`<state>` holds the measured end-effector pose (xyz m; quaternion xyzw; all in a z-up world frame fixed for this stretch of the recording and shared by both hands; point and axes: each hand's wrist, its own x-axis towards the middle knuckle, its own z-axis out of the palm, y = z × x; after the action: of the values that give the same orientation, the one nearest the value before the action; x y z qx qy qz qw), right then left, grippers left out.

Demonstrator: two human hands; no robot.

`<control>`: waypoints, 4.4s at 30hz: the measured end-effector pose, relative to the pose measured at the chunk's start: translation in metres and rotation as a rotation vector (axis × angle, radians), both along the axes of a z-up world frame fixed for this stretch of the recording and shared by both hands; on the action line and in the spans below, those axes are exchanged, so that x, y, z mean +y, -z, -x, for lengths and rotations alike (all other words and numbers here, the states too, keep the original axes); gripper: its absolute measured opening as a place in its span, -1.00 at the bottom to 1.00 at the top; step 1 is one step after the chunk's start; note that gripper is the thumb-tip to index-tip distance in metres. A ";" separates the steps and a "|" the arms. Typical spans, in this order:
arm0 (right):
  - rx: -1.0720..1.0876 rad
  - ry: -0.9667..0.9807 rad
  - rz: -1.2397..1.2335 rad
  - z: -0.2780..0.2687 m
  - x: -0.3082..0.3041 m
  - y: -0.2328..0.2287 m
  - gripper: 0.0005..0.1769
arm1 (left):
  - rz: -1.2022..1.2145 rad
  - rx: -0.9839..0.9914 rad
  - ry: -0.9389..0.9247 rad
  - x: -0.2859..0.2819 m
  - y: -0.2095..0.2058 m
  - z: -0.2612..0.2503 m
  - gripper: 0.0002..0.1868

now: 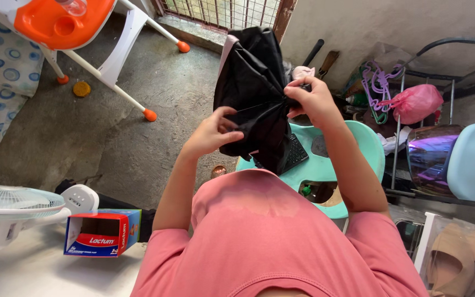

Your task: The person retrieves a folded umbrella, opens it, and attempts to fix a detached rib by hand. They then place the umbrella aside and pick up a small blue plastic scoop.

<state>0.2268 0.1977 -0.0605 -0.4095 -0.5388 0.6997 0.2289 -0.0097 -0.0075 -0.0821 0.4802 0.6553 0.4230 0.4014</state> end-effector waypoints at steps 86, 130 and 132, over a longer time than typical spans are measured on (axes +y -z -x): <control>0.283 -0.336 0.249 0.078 -0.091 0.043 -0.79 | -0.350 -0.920 -0.508 0.280 0.099 0.135 -0.65; -0.341 -0.590 -0.631 0.071 -0.052 0.047 -0.56 | -0.516 -0.775 -0.450 0.254 0.037 0.223 -0.74; -0.280 -0.510 -0.774 0.063 -0.031 -0.016 -0.58 | -0.506 -0.590 -0.491 0.247 0.057 0.208 -0.77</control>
<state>0.1637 0.1671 -0.0448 -0.2394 -0.8684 0.4198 0.1111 -0.2180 0.2395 -0.1394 0.2527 0.4835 0.7710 0.3285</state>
